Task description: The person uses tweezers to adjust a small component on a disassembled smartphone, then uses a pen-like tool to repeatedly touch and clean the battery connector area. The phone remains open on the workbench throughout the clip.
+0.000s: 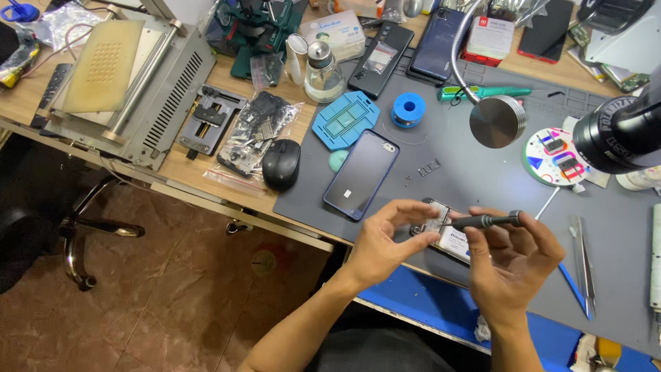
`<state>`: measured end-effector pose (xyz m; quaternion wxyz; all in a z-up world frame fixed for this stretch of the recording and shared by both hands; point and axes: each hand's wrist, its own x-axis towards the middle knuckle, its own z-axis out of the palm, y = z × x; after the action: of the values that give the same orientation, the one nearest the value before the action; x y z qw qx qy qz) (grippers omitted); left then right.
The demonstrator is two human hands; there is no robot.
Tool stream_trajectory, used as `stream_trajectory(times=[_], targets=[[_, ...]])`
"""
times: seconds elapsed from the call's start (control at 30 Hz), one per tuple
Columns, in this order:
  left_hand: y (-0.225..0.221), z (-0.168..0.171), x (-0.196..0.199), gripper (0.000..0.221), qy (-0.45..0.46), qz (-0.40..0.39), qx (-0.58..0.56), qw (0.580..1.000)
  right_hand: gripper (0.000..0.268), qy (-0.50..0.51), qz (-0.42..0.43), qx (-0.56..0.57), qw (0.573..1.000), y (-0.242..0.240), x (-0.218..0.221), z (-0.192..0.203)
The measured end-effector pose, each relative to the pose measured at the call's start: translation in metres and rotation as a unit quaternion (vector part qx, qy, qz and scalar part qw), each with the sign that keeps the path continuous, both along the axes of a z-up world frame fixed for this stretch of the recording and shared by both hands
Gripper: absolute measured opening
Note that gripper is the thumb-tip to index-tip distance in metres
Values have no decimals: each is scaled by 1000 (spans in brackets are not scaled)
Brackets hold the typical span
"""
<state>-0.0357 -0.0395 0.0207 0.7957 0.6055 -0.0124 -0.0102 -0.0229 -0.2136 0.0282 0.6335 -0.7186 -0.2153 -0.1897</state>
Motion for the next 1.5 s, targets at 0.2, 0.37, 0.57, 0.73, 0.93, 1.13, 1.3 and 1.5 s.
stream_trajectory(times=[0.2, 0.37, 0.57, 0.73, 0.93, 1.13, 1.3, 1.5], targets=[[10, -3, 16, 21, -48, 76, 74, 993, 54, -12, -26, -71, 997, -23, 10, 2], [0, -37, 32, 23, -105, 87, 106, 985, 59, -35, 13, -79, 996, -17, 10, -26], [0, -44, 37, 27, -137, 93, 177, 970, 55, -43, 17, -104, 993, -15, 13, -27], [2, -45, 35, 30, -151, 95, 185, 967, 56, -39, -7, -104, 994, -18, 26, -27], [4, -46, 36, 31, -168, 82, 209, 960, 53, -41, 7, -106, 994, -12, 32, -31], [3, -48, 35, 32, -172, 82, 207, 959, 52, -52, 7, -101, 994, 0, 38, -27], [4, -47, 34, 33, -170, 83, 209, 959, 52, -45, 22, -115, 992, 5, 41, -30], [3, -47, 35, 34, -169, 85, 208, 960, 52, -46, 19, -122, 991, 10, 45, -28]])
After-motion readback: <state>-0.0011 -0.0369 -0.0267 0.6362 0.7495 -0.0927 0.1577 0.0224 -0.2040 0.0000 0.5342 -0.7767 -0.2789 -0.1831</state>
